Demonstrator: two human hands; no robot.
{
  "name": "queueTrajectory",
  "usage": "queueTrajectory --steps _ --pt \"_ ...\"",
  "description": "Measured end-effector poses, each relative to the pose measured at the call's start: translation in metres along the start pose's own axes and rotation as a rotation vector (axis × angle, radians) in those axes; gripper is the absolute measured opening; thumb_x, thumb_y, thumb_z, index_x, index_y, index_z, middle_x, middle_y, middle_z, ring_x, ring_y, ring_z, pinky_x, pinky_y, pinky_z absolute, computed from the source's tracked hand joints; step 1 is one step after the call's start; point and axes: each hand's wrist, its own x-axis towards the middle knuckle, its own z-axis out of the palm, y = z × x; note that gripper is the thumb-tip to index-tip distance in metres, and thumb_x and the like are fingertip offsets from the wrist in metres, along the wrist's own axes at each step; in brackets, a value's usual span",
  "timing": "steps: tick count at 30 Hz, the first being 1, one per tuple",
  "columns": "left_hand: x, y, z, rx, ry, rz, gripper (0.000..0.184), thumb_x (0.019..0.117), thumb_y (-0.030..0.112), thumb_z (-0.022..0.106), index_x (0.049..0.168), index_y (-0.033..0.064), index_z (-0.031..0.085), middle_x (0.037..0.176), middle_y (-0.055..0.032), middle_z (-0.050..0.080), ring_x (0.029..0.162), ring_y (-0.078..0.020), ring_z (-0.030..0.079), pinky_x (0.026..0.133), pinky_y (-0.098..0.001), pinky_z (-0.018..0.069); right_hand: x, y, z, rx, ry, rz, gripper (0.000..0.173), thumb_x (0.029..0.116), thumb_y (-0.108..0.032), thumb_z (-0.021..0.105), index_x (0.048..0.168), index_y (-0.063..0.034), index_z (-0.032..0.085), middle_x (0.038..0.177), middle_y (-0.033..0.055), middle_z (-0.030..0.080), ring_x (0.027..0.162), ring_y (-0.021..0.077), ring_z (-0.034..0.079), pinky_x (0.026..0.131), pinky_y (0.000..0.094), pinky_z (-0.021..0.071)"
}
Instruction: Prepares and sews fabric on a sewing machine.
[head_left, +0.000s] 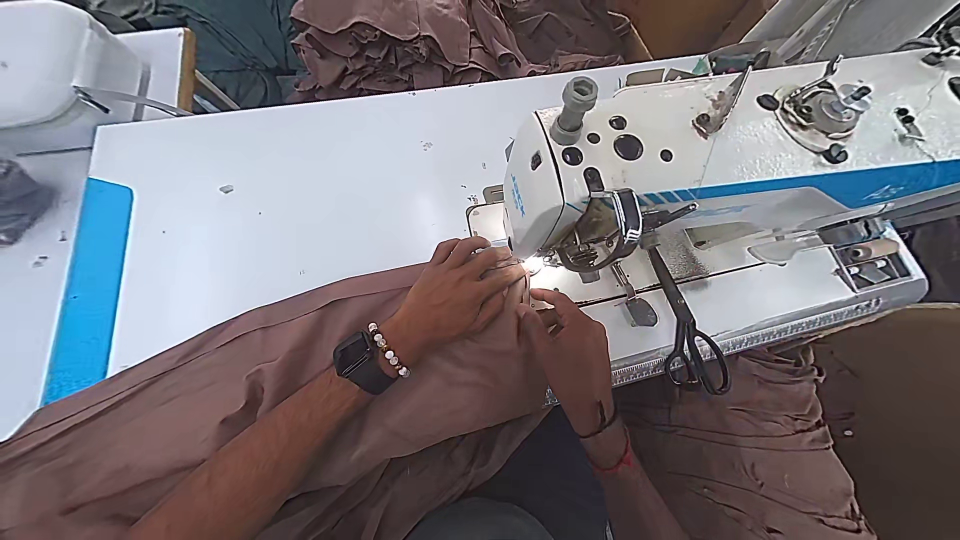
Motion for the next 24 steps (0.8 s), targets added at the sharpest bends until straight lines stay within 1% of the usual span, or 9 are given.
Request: queueTrajectory --steps 3,6,8,10,13,15,17,20,24 --pt "-0.001 0.0 -0.001 0.005 0.003 0.009 0.037 0.1038 0.034 0.046 0.132 0.0327 0.07 0.13 -0.0003 0.066 0.129 -0.0253 0.052 0.108 -0.0468 0.0361 -0.008 -0.004 0.008 -0.221 0.158 -0.131 0.025 0.0946 -0.028 0.061 0.11 -0.0163 0.077 0.077 -0.0023 0.07 0.063 0.0134 0.065 0.052 0.0352 0.0519" --pt "-0.002 0.001 -0.001 0.017 0.013 0.027 0.036 0.1037 0.034 0.046 0.132 0.0348 0.069 0.131 -0.0009 0.065 0.128 -0.0258 0.052 0.108 -0.0473 0.0359 -0.015 0.005 0.021 -0.267 0.372 -0.3 0.018 0.092 -0.019 0.063 0.098 -0.0145 0.079 0.083 0.003 0.068 0.076 0.0169 0.067 0.061 0.0302 0.054" --pt "-0.002 0.0 -0.001 0.017 0.018 0.041 0.036 0.1036 0.034 0.046 0.131 0.0343 0.07 0.132 -0.0003 0.065 0.128 -0.0258 0.052 0.108 -0.0477 0.0357 -0.019 0.006 0.019 -0.12 0.35 -0.274 0.019 0.0925 -0.021 0.066 0.102 -0.0123 0.079 0.096 0.0055 0.069 0.081 0.0129 0.067 0.065 0.0266 0.0567" --pt "-0.003 0.001 -0.001 0.027 0.018 0.036 0.036 0.1035 0.033 0.046 0.13 0.0335 0.07 0.133 0.0009 0.066 0.129 -0.0255 0.052 0.108 -0.0481 0.0358 -0.017 0.008 0.004 0.173 0.221 -0.135 0.028 0.0973 -0.019 0.064 0.119 -0.0041 0.072 0.105 0.0058 0.07 0.075 0.0085 0.07 0.061 0.0253 0.0615" --pt "-0.001 0.001 0.0 0.027 0.017 0.032 0.036 0.1033 0.033 0.047 0.131 0.0335 0.07 0.133 0.0014 0.066 0.129 -0.0251 0.052 0.108 -0.0477 0.0362 -0.003 0.016 -0.013 0.549 0.013 0.096 0.025 0.1057 -0.013 0.053 0.121 -0.0035 0.069 0.089 0.0041 0.077 0.061 0.0133 0.072 0.048 0.029 0.0612" --pt "-0.002 0.001 0.001 0.017 0.018 0.036 0.036 0.1029 0.033 0.047 0.132 0.0335 0.069 0.132 0.0013 0.066 0.128 -0.0249 0.052 0.107 -0.0472 0.036 0.001 0.017 -0.012 0.458 -0.024 0.105 0.026 0.1066 -0.018 0.053 0.118 -0.0077 0.074 0.077 0.0005 0.073 0.05 0.0085 0.062 0.042 0.0257 0.0528" --pt "-0.002 0.0 0.001 0.011 0.017 0.035 0.036 0.1029 0.033 0.048 0.131 0.0334 0.07 0.133 0.0006 0.065 0.129 -0.0253 0.052 0.108 -0.0474 0.0361 0.004 0.014 -0.008 0.308 -0.004 0.07 0.025 0.104 -0.029 0.058 0.112 -0.0157 0.077 0.073 -0.005 0.07 0.055 0.0047 0.059 0.051 0.0257 0.0497" --pt "-0.002 0.0 0.0 0.018 0.017 0.03 0.036 0.1029 0.033 0.047 0.131 0.0336 0.07 0.134 0.0006 0.065 0.128 -0.0252 0.052 0.108 -0.0473 0.0365 0.005 0.007 -0.004 0.246 -0.027 0.091 0.025 0.0986 -0.042 0.065 0.107 -0.0226 0.079 0.073 -0.0092 0.072 0.06 0.004 0.064 0.057 0.0296 0.0538" --pt "-0.002 0.001 -0.002 -0.004 0.033 0.063 0.032 0.1037 0.032 0.049 0.127 0.0305 0.072 0.132 -0.0002 0.067 0.128 -0.0259 0.054 0.108 -0.0482 0.0377 -0.003 0.0 0.006 0.018 0.048 0.035 0.027 0.0977 -0.038 0.062 0.115 -0.024 0.077 0.071 -0.009 0.071 0.059 0.0068 0.064 0.055 0.0341 0.0529"
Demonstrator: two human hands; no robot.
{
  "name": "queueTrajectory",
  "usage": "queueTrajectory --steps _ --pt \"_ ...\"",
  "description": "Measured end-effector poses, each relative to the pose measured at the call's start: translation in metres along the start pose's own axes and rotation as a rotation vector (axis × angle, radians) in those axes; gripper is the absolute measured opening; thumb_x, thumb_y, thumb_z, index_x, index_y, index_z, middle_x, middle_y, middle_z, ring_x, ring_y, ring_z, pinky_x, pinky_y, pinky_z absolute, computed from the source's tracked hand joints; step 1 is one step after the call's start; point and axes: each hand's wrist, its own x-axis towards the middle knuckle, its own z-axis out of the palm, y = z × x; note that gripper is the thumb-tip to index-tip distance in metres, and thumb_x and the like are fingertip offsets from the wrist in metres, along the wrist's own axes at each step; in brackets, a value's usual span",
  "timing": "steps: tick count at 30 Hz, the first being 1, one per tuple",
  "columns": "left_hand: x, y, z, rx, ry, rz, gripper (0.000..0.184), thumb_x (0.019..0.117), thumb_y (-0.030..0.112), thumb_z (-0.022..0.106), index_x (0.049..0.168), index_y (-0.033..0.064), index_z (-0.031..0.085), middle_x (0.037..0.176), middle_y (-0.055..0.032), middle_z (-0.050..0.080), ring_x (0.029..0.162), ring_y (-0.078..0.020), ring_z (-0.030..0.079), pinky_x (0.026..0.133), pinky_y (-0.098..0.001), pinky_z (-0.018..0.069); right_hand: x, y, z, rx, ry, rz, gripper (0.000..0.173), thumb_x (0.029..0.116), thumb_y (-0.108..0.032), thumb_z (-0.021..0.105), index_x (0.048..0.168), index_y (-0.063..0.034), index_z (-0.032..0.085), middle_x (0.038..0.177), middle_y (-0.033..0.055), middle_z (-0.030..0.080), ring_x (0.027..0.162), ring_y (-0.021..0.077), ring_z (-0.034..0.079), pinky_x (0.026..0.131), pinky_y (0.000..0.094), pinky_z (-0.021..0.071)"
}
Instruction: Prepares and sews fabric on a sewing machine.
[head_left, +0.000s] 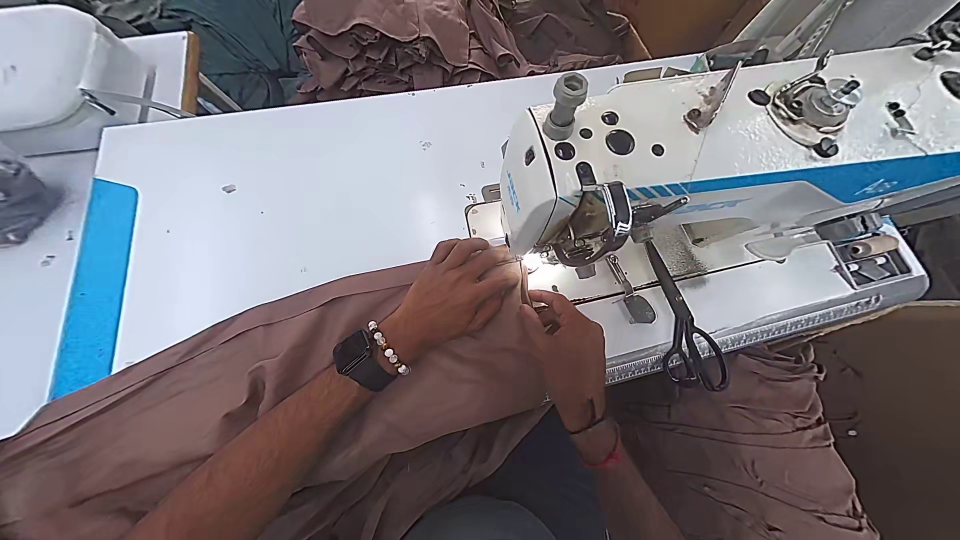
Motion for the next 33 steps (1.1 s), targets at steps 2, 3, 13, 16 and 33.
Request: queueTrajectory --steps 2,3,13,16,33 --pt "-0.002 -0.001 -0.001 -0.009 -0.029 0.031 0.032 0.1038 0.034 0.049 0.127 0.0327 0.072 0.135 -0.0024 0.065 0.132 -0.0285 0.052 0.109 -0.0504 0.0362 -0.008 0.001 0.009 -0.11 0.112 -0.128 0.03 0.0984 -0.028 0.057 0.118 -0.0161 0.078 0.065 -0.0036 0.066 0.052 0.012 0.059 0.048 0.0353 0.048" --pt "-0.003 0.001 -0.001 -0.008 -0.038 0.036 0.033 0.1037 0.036 0.05 0.127 0.0339 0.072 0.136 -0.0033 0.065 0.133 -0.0289 0.051 0.11 -0.0509 0.0355 -0.012 0.002 0.012 -0.163 0.166 -0.199 0.031 0.0984 -0.023 0.056 0.117 -0.0121 0.078 0.064 -0.0011 0.066 0.05 0.0137 0.058 0.045 0.0349 0.0466" --pt "0.008 -0.004 0.003 0.073 -0.017 -0.126 0.04 0.1028 0.038 0.044 0.124 0.0153 0.069 0.131 -0.0018 0.068 0.134 -0.0252 0.051 0.112 -0.0457 0.0347 0.0 -0.002 0.015 -0.39 0.193 -0.348 0.035 0.1013 -0.019 0.05 0.123 -0.0113 0.076 0.066 0.0049 0.068 0.05 0.0225 0.062 0.043 0.039 0.0468" --pt "0.012 0.002 -0.001 0.129 -0.052 -0.16 0.037 0.1044 0.031 0.042 0.125 0.0136 0.068 0.14 -0.0029 0.064 0.141 -0.027 0.047 0.116 -0.0502 0.0306 0.007 -0.006 0.01 -0.383 0.114 -0.322 0.037 0.1045 -0.024 0.046 0.126 -0.0154 0.075 0.066 0.006 0.068 0.053 0.0255 0.065 0.045 0.0419 0.0494" --pt "-0.006 0.003 0.004 -0.112 -0.013 -0.088 0.036 0.1036 0.028 0.047 0.13 0.0226 0.071 0.139 0.0047 0.065 0.144 -0.0225 0.045 0.12 -0.0451 0.0348 0.033 0.049 -0.051 -0.353 0.255 -0.246 0.025 0.0888 -0.011 0.059 0.103 -0.0165 0.079 0.116 0.016 0.065 0.104 0.0352 0.061 0.086 0.0511 0.051"
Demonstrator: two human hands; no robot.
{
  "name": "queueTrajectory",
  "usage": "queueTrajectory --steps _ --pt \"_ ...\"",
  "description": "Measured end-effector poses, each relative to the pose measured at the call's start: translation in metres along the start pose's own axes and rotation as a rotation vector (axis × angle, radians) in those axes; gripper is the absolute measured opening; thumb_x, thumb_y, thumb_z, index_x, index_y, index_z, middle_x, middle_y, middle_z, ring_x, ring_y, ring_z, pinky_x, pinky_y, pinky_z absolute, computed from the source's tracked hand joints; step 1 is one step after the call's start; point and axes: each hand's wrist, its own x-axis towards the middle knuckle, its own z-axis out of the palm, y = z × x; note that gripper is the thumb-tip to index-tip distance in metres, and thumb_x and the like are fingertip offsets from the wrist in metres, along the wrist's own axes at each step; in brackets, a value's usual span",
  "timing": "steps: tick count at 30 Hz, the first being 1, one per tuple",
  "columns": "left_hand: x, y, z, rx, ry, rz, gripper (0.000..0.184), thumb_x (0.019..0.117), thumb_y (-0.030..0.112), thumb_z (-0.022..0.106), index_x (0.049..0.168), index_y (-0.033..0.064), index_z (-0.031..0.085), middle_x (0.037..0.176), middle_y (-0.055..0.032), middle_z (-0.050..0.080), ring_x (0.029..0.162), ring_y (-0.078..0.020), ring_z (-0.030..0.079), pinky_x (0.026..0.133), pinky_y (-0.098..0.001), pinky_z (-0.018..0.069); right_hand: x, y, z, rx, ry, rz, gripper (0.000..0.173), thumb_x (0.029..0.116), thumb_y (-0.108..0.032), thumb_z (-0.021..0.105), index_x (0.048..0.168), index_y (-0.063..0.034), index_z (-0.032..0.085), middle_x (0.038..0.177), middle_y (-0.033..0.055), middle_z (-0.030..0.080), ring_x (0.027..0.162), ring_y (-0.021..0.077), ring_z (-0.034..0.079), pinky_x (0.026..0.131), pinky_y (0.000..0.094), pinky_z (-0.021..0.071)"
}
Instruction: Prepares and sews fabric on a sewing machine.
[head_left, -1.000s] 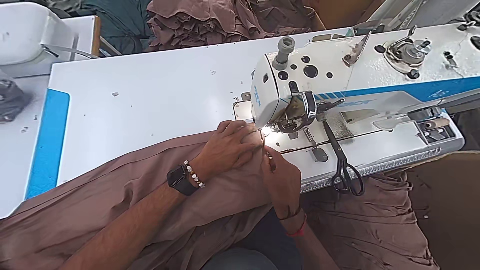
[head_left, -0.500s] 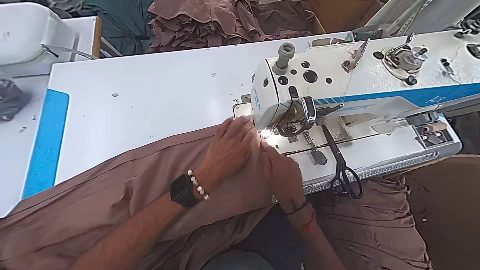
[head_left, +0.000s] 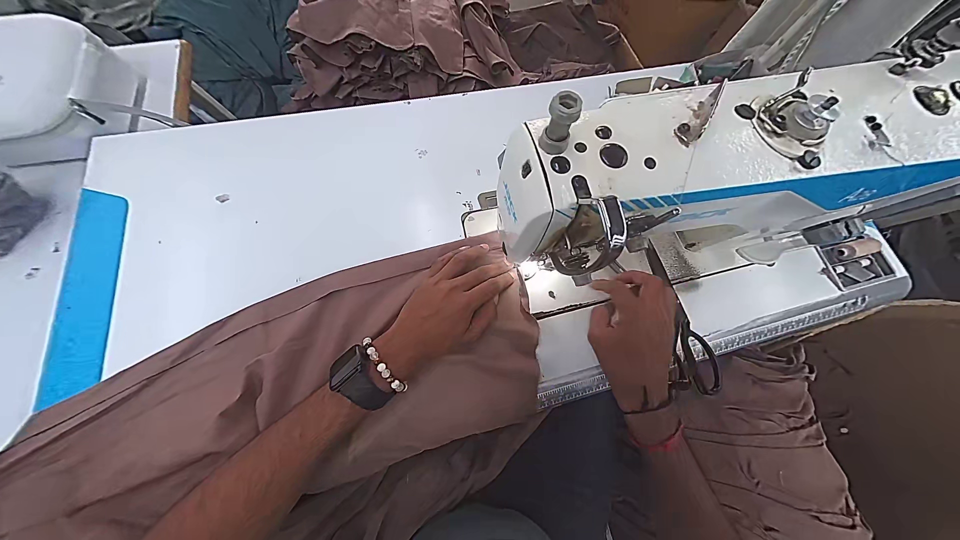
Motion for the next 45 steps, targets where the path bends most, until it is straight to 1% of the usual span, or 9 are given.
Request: queueTrajectory --steps 4,11,16,23,28,33,37,41,45 --pt "-0.001 -0.001 0.0 0.014 0.001 -0.004 0.037 0.1028 0.029 0.047 0.131 0.0224 0.071 0.138 0.0044 0.066 0.143 -0.0228 0.046 0.12 -0.0454 0.0346 -0.005 -0.001 -0.004 -0.128 0.002 0.06 0.03 0.0894 -0.004 0.056 0.104 -0.0162 0.078 0.125 0.0181 0.066 0.116 0.04 0.061 0.095 0.0552 0.049" --pt "0.0 -0.002 0.0 0.007 0.007 0.001 0.037 0.103 0.029 0.047 0.131 0.0233 0.071 0.138 0.0055 0.066 0.143 -0.0223 0.046 0.12 -0.0457 0.0348 -0.003 -0.02 0.007 0.195 -0.121 -0.023 0.024 0.0932 -0.014 0.064 0.112 -0.0142 0.079 0.102 0.0105 0.068 0.08 0.019 0.068 0.068 0.0368 0.0595" --pt "0.001 -0.009 -0.002 0.003 -0.021 0.041 0.038 0.1038 0.029 0.046 0.134 0.024 0.069 0.14 0.0066 0.064 0.143 -0.0209 0.045 0.12 -0.0444 0.0341 -0.008 -0.045 0.037 0.116 0.069 -0.17 0.021 0.0996 -0.027 0.062 0.109 -0.0185 0.079 0.098 0.0062 0.07 0.092 0.0225 0.066 0.076 0.0359 0.0564" --pt "0.011 -0.033 -0.01 0.012 -0.102 0.196 0.039 0.1048 0.034 0.044 0.137 0.0387 0.066 0.14 0.0077 0.063 0.14 -0.0227 0.046 0.119 -0.0483 0.0312 -0.039 -0.05 0.04 0.082 0.036 -0.403 0.035 0.0987 -0.015 0.053 0.124 -0.026 0.075 0.133 -0.0087 0.07 0.124 0.0176 0.061 0.099 0.042 0.0449" --pt "0.015 -0.025 -0.009 0.052 -0.081 0.195 0.038 0.104 0.04 0.045 0.133 0.0377 0.068 0.136 0.0019 0.064 0.136 -0.0256 0.048 0.116 -0.0511 0.0325 -0.041 -0.056 0.043 -0.026 0.192 -0.272 0.026 0.0985 -0.019 0.056 0.104 -0.0251 0.08 0.115 -0.0097 0.076 0.102 0.0142 0.066 0.088 0.0397 0.0428" --pt "-0.004 0.02 0.004 0.119 -0.074 -0.069 0.061 0.0983 0.068 0.043 0.146 0.0337 0.058 0.148 -0.0019 0.056 0.143 -0.0261 0.043 0.121 -0.0531 0.0269 -0.02 -0.057 0.034 0.055 0.03 -0.004 0.034 0.0962 -0.044 0.059 0.093 -0.0136 0.074 0.094 0.0067 0.067 0.091 0.0268 0.063 0.076 0.0442 0.0497" --pt "-0.006 0.019 0.005 0.069 0.019 -0.063 0.045 0.1023 0.047 0.048 0.134 0.0231 0.068 0.142 0.0001 0.063 0.141 -0.0234 0.048 0.12 -0.0495 0.0329 0.009 -0.085 0.016 0.114 -0.181 0.072 0.025 0.0816 -0.033 0.07 0.071 -0.0105 0.064 0.08 0.008 0.065 0.086 0.0291 0.066 0.067 0.0454 0.0519" --pt "-0.007 0.017 0.003 0.089 -0.022 -0.059 0.042 0.1073 0.044 0.043 0.139 0.0274 0.065 0.146 0.0027 0.059 0.145 -0.0211 0.043 0.121 -0.0476 0.0303 -0.035 -0.081 0.007 0.452 -0.264 0.177 0.048 0.0965 -0.027 0.063 0.134 0.0015 0.057 0.082 0.0028 0.07 0.062 0.0138 0.065 0.056 0.0361 0.0571" --pt "-0.003 0.015 0.003 0.144 0.046 -0.007 0.036 0.1056 0.041 0.049 0.13 0.0274 0.071 0.137 0.0005 0.064 0.137 -0.0228 0.048 0.116 -0.0468 0.0334 -0.078 -0.08 0.0 0.812 -0.217 0.279 0.043 0.0986 -0.014 0.056 0.139 -0.0009 0.061 0.059 -0.0084 0.059 0.043 0.0014 0.045 0.04 0.0212 0.0404"
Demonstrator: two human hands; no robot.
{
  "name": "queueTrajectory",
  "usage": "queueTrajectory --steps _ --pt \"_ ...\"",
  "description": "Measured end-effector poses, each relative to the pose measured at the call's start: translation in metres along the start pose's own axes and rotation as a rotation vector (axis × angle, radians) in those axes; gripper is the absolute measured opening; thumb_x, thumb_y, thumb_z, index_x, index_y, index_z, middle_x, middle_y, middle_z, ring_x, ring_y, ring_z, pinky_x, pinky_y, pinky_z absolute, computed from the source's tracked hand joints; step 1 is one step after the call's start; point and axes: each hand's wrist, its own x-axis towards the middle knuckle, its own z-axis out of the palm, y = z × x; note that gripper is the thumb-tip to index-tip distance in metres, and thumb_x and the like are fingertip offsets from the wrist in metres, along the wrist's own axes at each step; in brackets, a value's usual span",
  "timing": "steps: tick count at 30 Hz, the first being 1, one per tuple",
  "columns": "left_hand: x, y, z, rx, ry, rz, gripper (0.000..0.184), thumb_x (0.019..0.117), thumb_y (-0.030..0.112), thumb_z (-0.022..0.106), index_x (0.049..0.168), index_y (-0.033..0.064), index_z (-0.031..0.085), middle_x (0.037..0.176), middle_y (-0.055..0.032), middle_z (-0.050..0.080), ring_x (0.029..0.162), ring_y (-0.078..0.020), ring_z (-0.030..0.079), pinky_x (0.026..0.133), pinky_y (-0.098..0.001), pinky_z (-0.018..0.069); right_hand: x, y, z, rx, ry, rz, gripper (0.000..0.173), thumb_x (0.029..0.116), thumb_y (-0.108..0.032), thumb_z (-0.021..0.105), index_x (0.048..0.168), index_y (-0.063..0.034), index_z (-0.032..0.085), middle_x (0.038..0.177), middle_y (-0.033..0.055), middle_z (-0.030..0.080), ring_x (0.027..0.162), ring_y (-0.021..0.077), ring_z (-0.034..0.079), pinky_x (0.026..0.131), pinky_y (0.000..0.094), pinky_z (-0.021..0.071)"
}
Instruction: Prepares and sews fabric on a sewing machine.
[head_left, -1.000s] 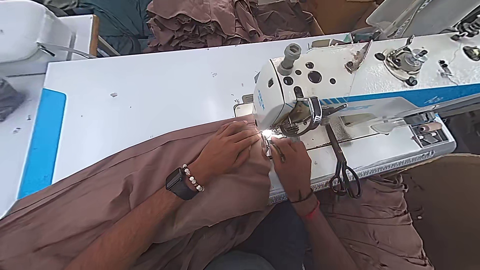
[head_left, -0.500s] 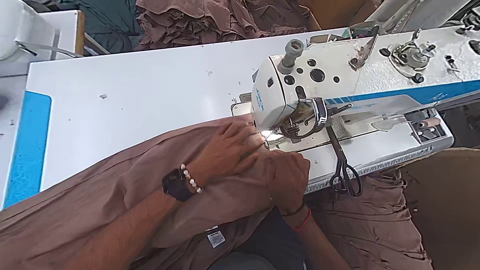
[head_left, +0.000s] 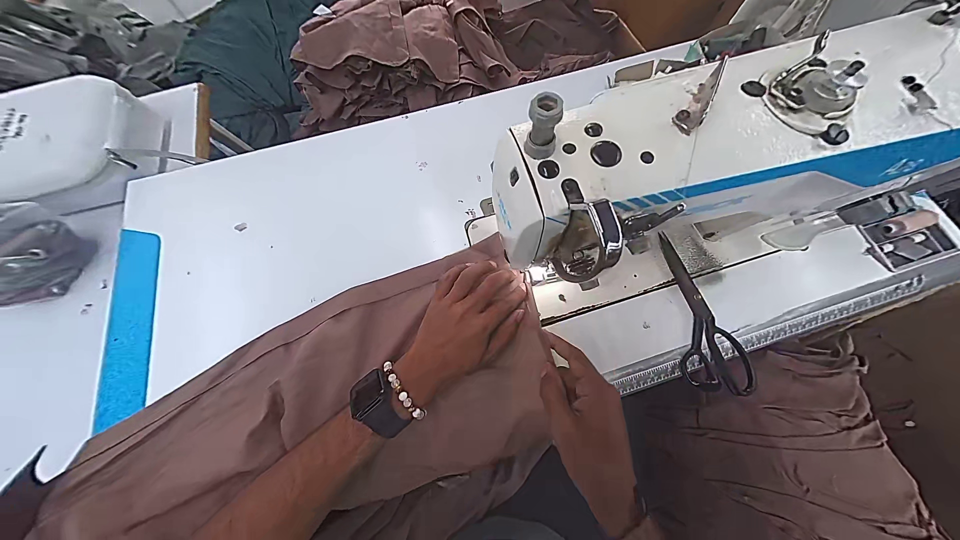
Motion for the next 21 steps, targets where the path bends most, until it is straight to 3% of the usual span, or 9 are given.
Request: queueTrajectory --steps 3,5,8,9,12,15,21 --pt "0.004 -0.002 -0.001 0.055 0.05 0.063 0.033 0.1048 0.041 0.052 0.124 0.026 0.074 0.126 -0.001 0.068 0.129 -0.0236 0.053 0.111 -0.0457 0.0346 0.008 -0.004 0.002 -0.119 0.071 -0.04 0.042 0.0953 -0.015 0.057 0.135 -0.004 0.067 0.054 -0.0109 0.051 0.041 0.0003 0.037 0.038 0.0211 0.0346" --pt "0.003 0.005 -0.002 0.099 0.027 0.045 0.033 0.105 0.038 0.051 0.126 0.0258 0.072 0.13 -0.0006 0.067 0.131 -0.024 0.052 0.111 -0.0469 0.0342 0.014 -0.005 0.004 -0.222 0.088 -0.017 0.046 0.0908 -0.019 0.06 0.135 -0.009 0.069 0.054 -0.0115 0.049 0.042 0.0019 0.038 0.04 0.0233 0.0346" --pt "-0.007 0.023 -0.001 0.09 -0.024 -0.09 0.035 0.1048 0.034 0.047 0.132 0.0263 0.069 0.138 -0.0011 0.063 0.135 -0.0272 0.049 0.111 -0.0515 0.0356 0.01 -0.007 0.001 -0.287 0.045 0.054 0.053 0.0829 -0.025 0.066 0.135 -0.0141 0.068 0.068 -0.0108 0.06 0.052 0.0026 0.051 0.048 0.025 0.0462" --pt "-0.009 0.024 0.0 0.079 -0.028 -0.114 0.036 0.1047 0.036 0.047 0.131 0.0272 0.069 0.138 -0.0013 0.063 0.136 -0.028 0.048 0.111 -0.0519 0.0353 0.006 -0.006 0.0 -0.257 0.033 0.057 0.052 0.0833 -0.024 0.066 0.134 -0.0122 0.068 0.071 -0.0102 0.062 0.054 0.0019 0.053 0.049 0.0235 0.0478" --pt "-0.009 0.016 0.002 0.053 -0.024 -0.095 0.035 0.1052 0.039 0.047 0.13 0.0303 0.07 0.139 -0.0021 0.061 0.135 -0.0278 0.046 0.109 -0.0495 0.0332 -0.005 -0.007 -0.003 -0.167 0.031 0.026 0.045 0.089 -0.02 0.061 0.131 -0.0057 0.068 0.062 -0.0113 0.056 0.046 -0.001 0.044 0.042 0.0192 0.0408" --pt "-0.004 0.004 0.0 0.042 -0.007 -0.026 0.034 0.1048 0.039 0.049 0.127 0.0301 0.072 0.133 -0.0021 0.065 0.131 -0.0268 0.049 0.106 -0.0475 0.0334 -0.011 -0.016 -0.01 -0.196 0.039 -0.022 0.041 0.0944 -0.019 0.057 0.131 -0.0065 0.07 0.054 -0.0122 0.051 0.041 -0.0017 0.038 0.037 0.0199 0.0348" --pt "0.012 -0.02 -0.003 -0.008 0.024 0.162 0.032 0.1045 0.043 0.053 0.119 0.0281 0.077 0.118 -0.0018 0.068 0.12 -0.0247 0.053 0.103 -0.0458 0.0335 0.008 -0.035 -0.022 -0.426 0.056 -0.131 0.039 0.0917 -0.022 0.058 0.123 -0.0081 0.075 0.051 -0.0109 0.049 0.039 0.0008 0.036 0.037 0.0218 0.0319"
